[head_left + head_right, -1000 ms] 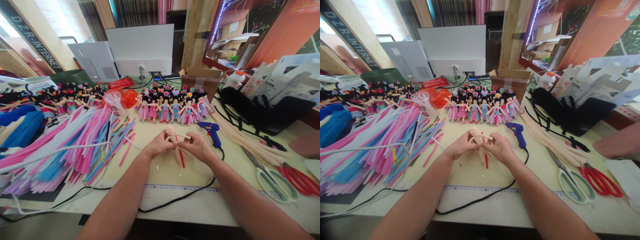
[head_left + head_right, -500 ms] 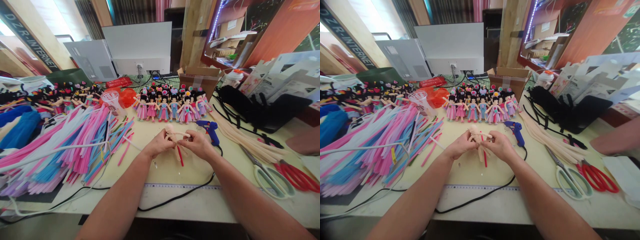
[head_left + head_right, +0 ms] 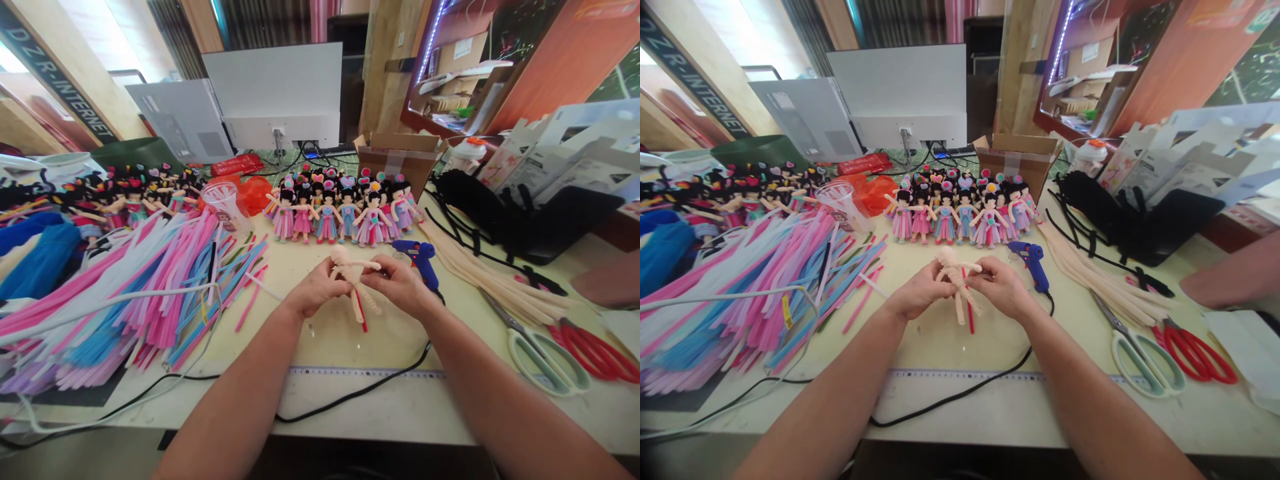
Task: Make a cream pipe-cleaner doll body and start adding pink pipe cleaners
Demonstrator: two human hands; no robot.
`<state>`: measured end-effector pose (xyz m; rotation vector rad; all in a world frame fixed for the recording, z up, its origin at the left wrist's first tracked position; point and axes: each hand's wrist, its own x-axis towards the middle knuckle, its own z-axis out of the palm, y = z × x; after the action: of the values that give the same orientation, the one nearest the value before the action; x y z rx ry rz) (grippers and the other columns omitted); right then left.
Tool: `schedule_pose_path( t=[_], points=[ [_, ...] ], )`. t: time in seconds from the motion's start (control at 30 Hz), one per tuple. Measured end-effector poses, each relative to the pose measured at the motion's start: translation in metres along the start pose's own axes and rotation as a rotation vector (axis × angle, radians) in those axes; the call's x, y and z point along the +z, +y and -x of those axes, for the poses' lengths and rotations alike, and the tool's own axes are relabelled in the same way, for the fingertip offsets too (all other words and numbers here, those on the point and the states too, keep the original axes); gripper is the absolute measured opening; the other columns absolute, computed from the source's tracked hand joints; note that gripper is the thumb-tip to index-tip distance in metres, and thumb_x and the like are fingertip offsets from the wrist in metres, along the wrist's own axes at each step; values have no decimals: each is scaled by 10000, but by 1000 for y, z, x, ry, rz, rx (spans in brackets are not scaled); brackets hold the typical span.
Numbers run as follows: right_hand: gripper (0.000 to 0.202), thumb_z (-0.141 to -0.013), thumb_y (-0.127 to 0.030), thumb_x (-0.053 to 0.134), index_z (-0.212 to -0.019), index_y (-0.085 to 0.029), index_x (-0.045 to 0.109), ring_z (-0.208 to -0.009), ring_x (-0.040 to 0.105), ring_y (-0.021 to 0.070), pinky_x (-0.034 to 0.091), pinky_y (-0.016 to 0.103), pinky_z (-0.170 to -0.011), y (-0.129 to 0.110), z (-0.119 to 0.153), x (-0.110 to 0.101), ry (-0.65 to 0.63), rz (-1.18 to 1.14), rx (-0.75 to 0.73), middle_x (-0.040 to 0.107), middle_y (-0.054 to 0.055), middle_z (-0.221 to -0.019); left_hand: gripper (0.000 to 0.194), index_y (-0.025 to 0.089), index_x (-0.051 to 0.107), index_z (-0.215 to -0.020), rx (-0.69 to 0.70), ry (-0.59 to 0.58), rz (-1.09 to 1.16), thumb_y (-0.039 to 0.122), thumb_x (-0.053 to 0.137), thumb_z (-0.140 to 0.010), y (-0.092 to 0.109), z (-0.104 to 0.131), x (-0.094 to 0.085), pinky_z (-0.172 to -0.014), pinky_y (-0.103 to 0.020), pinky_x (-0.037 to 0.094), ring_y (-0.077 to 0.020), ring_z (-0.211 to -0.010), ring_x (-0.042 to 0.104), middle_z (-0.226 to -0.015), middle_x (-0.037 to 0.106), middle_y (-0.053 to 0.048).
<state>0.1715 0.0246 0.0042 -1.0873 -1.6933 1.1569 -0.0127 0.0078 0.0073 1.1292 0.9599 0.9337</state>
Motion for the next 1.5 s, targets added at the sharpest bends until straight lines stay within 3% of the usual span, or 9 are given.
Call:
schedule_pose_path(
  t=[0.27, 0.47, 0.77, 0.9, 1.13, 1.23, 1.5],
  points=[
    [324, -648, -455, 775, -665, -202, 573, -572, 460, 109, 366, 262, -562, -2, 3, 9, -59, -282, 127, 537, -36, -617, 451, 169, 550, -957, -33, 12, 144, 165, 712, -536, 3, 3, 3, -640, -242, 401, -94, -691, 528, -785, 551, 37],
    [397, -632, -531, 775, -662, -197, 562, -528, 418, 96, 320, 250, -522, 2, 5, 26, 32, -433, 182, 537, -34, -587, 435, 181, 544, -934, -12, 57, 248, 181, 719, -536, 4, 2, 6, -598, -226, 374, -80, -641, 514, -741, 530, 54],
    [192, -723, -391, 703, -724, -213, 630, -618, 500, 151, 409, 282, -577, 0, 11, 37, 260, -99, -79, 603, 1, -656, 364, 188, 504, -864, 81, 214, 302, 116, 675, -551, 0, -3, 11, -553, -207, 347, -52, -565, 471, -701, 534, 68],
    [274, -779, -478, 657, -794, -205, 656, -660, 521, 163, 430, 295, -619, 0, 11, 36, 194, -79, -61, 618, 16, -703, 368, 190, 501, -877, 114, 273, 261, 118, 661, -554, -1, -6, 9, -547, -208, 350, -58, -563, 465, -690, 532, 70],
    [397, -726, -577, 695, -772, -189, 624, -549, 430, 115, 355, 260, -524, -11, 12, 36, 118, -228, 140, 525, -27, -608, 365, 181, 530, -930, 172, 363, 87, 96, 644, -594, -6, -9, 8, -606, -214, 413, -76, -621, 495, -725, 562, 56],
    [396, -691, -561, 731, -756, -182, 635, -514, 368, 100, 297, 255, -489, -12, 12, 35, 107, -268, 200, 478, -43, -562, 367, 184, 535, -941, 201, 412, -19, 90, 647, -604, -6, -9, 9, -666, -224, 441, -95, -691, 542, -760, 579, 47],
    [426, -580, -483, 839, -810, -154, 698, -518, 365, 79, 268, 248, -496, -8, 8, 31, 15, -424, 299, 525, -38, -600, 390, 202, 511, -971, 303, 503, -264, 118, 683, -631, -15, -14, 7, -752, -256, 471, -134, -790, 595, -808, 595, 22]
  ],
)
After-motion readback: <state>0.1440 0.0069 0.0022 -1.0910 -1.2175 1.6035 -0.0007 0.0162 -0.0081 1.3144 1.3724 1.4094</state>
